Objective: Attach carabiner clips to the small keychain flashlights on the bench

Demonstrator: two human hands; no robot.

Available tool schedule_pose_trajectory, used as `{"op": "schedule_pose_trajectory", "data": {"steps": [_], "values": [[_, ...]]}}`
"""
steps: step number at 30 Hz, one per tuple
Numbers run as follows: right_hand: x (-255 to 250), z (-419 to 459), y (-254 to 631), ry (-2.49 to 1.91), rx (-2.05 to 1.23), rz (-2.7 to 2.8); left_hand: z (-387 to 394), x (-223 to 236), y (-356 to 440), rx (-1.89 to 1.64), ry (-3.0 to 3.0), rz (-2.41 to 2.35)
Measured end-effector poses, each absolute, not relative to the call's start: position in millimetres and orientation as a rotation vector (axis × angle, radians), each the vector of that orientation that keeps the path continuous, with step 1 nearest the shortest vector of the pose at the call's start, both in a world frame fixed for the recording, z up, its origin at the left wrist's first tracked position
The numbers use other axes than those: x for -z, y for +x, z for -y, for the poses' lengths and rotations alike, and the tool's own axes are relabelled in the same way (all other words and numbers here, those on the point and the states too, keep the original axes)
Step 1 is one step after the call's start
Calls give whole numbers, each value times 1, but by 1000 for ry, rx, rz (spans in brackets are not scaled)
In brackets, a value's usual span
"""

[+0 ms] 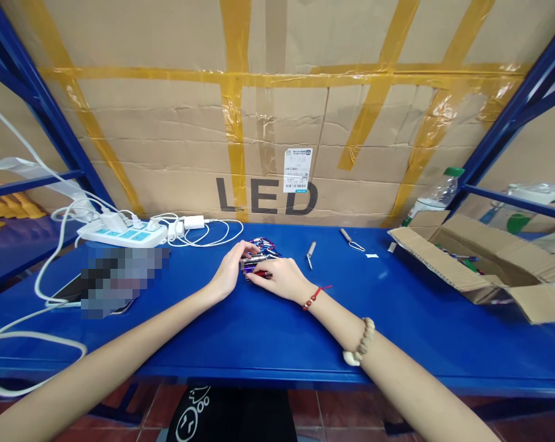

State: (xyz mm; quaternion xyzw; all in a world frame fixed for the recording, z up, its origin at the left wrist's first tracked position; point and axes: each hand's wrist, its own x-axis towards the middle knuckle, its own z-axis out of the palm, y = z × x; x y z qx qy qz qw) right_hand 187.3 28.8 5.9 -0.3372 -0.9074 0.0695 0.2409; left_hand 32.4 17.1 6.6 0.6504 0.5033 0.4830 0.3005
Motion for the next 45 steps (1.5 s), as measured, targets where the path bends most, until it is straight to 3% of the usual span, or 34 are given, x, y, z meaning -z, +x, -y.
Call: {"op": "schedule_pose_trajectory", "data": {"steps": [45], "values": [[-8,-28,187,-944,-69,2408,-18,-1,33,-1251,1749,-1263]]}}
